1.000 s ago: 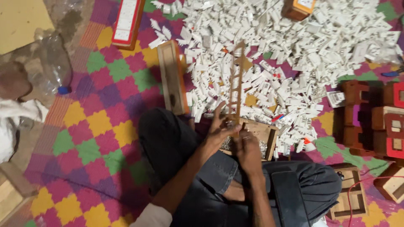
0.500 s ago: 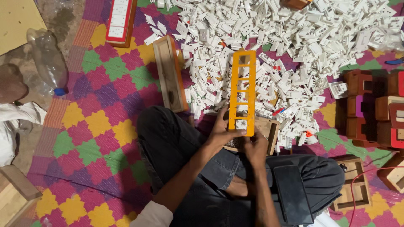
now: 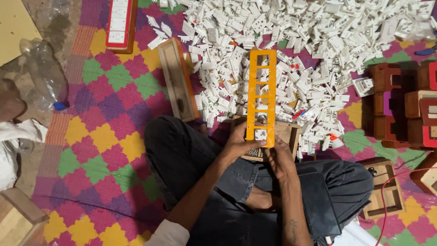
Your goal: The person sits on a mat and inserts small white plastic electrical components into slots on a red wooden board. They pick up each component from a large pile on the floor and place it into the board one by one.
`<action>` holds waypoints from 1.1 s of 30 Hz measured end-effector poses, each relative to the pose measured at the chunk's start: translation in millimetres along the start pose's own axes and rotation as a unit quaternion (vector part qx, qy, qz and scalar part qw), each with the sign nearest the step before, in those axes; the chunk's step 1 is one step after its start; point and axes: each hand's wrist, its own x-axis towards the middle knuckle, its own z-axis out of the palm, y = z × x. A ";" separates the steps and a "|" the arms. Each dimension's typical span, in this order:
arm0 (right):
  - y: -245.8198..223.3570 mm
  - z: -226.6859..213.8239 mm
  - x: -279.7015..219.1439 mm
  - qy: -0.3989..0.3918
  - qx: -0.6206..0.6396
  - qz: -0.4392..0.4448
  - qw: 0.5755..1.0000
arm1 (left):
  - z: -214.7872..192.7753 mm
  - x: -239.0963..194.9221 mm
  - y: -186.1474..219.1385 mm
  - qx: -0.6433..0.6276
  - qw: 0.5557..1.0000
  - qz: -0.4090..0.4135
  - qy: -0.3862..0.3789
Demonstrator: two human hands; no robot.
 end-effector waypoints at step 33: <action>-14.7 22.5 -35.8 0.111 -0.633 -0.360 0.676 | 6.1 -6.1 0.6 0.035 0.995 -0.083 0.029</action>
